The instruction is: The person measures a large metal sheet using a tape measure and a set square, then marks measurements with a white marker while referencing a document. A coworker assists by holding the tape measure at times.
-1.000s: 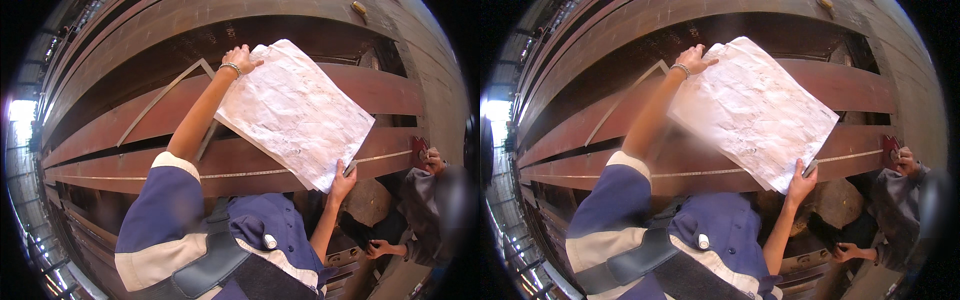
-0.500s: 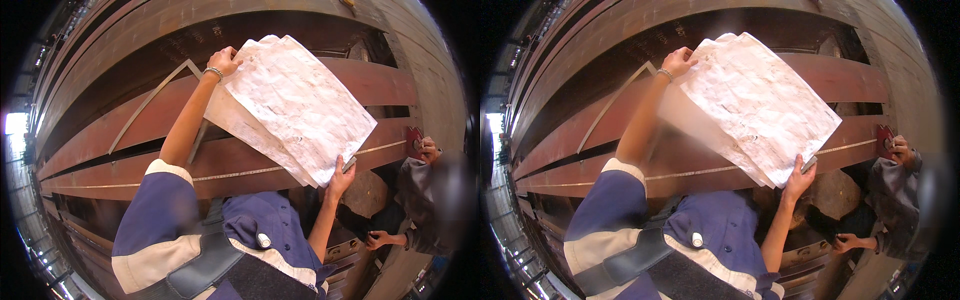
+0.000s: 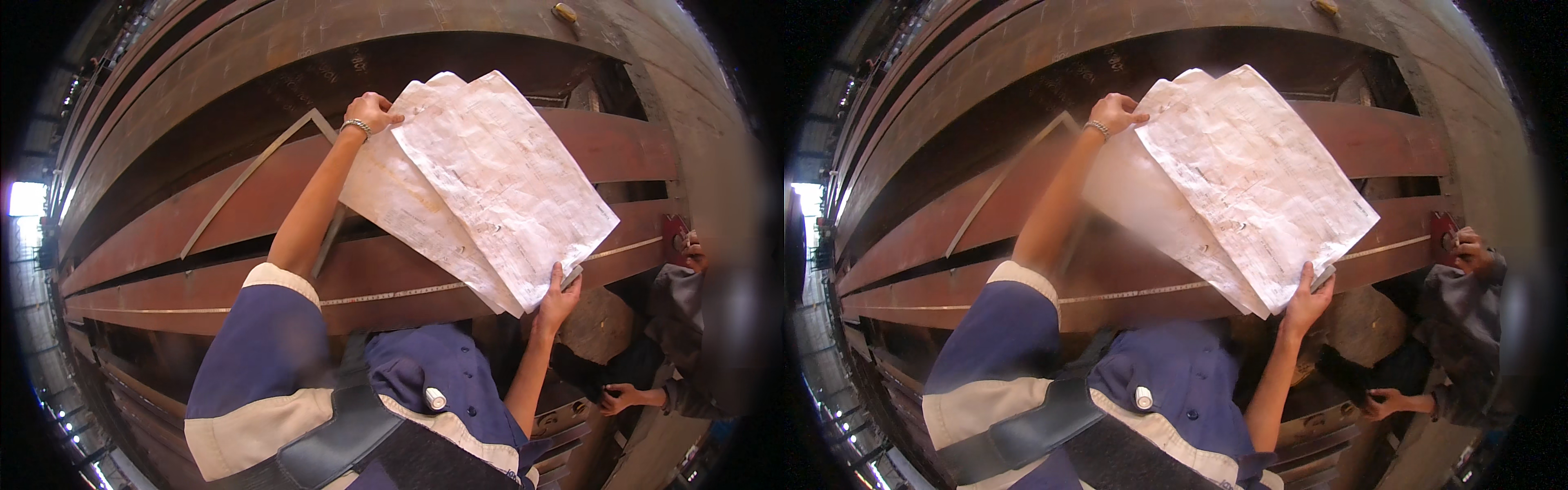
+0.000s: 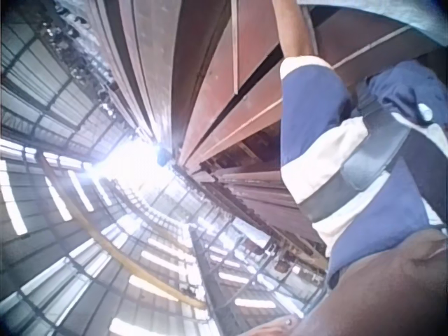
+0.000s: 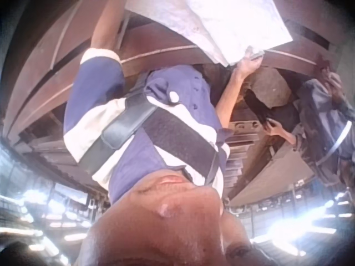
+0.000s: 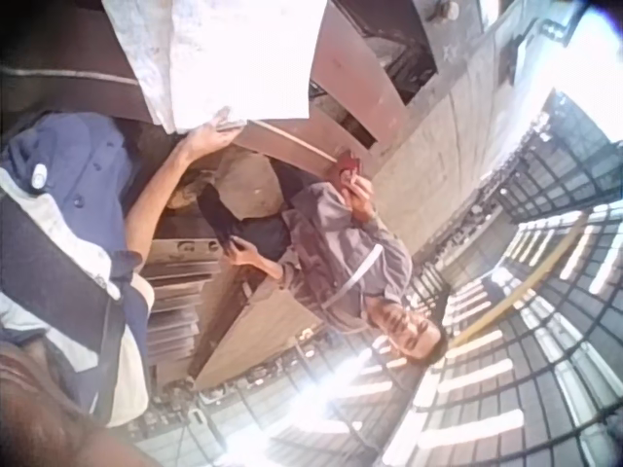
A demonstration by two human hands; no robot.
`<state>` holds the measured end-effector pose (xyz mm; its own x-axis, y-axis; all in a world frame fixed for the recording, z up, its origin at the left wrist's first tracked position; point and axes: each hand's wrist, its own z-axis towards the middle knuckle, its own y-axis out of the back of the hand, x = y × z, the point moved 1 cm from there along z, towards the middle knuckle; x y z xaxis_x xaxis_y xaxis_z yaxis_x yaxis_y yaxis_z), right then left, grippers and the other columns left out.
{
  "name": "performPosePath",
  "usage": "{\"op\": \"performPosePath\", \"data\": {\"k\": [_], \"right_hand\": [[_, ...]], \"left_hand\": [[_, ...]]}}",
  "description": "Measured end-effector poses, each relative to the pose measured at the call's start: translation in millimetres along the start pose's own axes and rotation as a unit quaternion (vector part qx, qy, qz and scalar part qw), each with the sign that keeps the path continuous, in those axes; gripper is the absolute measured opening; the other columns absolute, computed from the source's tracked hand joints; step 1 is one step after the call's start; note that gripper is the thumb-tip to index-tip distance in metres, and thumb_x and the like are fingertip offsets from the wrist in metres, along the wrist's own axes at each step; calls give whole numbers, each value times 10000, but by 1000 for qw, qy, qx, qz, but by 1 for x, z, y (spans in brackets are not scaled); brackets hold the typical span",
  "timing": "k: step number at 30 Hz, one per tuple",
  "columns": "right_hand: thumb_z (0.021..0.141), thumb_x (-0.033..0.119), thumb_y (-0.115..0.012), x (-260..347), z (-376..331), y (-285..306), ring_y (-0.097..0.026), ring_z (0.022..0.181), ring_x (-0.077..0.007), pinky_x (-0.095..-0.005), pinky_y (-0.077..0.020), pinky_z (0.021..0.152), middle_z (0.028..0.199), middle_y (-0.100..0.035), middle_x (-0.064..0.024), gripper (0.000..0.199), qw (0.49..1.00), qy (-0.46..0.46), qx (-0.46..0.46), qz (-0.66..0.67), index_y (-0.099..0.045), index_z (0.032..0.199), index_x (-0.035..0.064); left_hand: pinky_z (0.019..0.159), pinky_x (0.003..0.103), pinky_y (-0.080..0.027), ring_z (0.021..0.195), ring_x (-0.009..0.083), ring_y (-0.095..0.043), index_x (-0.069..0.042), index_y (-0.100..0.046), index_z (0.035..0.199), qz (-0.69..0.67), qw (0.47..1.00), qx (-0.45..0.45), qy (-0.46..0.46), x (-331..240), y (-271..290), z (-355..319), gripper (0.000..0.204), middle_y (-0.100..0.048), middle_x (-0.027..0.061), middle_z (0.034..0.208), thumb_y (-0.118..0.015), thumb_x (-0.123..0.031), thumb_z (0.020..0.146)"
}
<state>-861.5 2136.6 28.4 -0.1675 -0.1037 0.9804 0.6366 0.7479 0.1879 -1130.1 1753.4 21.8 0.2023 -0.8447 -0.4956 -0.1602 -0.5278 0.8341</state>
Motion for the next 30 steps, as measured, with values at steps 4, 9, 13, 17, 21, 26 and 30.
{"op": "performPosePath", "data": {"k": [4,9,13,17,21,26,30], "right_hand": [[895,103,-627,5,-1,5,-553,1009,-175,-297,-421,904,1124,-599,-129,378,999,-4,23,-27,-505,1206,-75],[883,161,-667,14,-3,6,-565,936,-148,-282,-442,855,1039,-629,-91,367,998,1,70,2,-554,1159,-54],[875,170,-681,12,2,20,-564,843,-124,-270,-463,765,938,-636,-40,321,996,-13,89,-3,-583,1103,-34],[830,187,-705,6,11,22,-563,812,-132,-292,-468,756,869,-642,-83,342,992,-19,104,-66,-596,1048,-53],[787,215,-743,21,14,8,-566,787,-156,-298,-470,739,853,-623,-90,389,993,37,79,-75,-565,1019,-42],[750,235,-796,42,56,23,-526,746,-125,-274,-448,681,783,-548,-46,378,996,39,65,-44,-504,881,35],[733,219,-818,67,95,25,-545,852,-150,-274,-456,755,920,-585,-42,468,991,133,19,19,-522,1034,16]], "left_hand": [[766,330,-503,842,226,-660,-60,-718,922,-63,998,-11,-19,7,-10,7,502,-697,106,889,-772,-486,662],[688,317,-466,727,133,-558,1,-662,916,-205,976,8,-75,27,-21,40,595,-632,73,782,-661,-579,783],[782,312,-460,846,173,-572,31,-646,1002,-186,979,81,-23,-19,-18,26,697,-643,83,873,-579,-639,822],[784,312,-511,846,172,-655,21,-633,1107,-299,919,256,9,-67,18,-22,552,-679,112,981,-790,-358,737],[742,291,-521,825,142,-651,2,-659,1061,-360,896,256,-30,-68,34,-30,397,-686,85,966,-798,-153,723],[754,277,-522,829,133,-648,15,-634,1080,-399,870,216,-195,-116,88,-72,368,-690,67,958,-775,-76,752],[863,290,-483,994,152,-605,8,-528,1225,-465,835,181,-234,-111,104,-79,522,-642,78,1111,-759,-60,763]]}}
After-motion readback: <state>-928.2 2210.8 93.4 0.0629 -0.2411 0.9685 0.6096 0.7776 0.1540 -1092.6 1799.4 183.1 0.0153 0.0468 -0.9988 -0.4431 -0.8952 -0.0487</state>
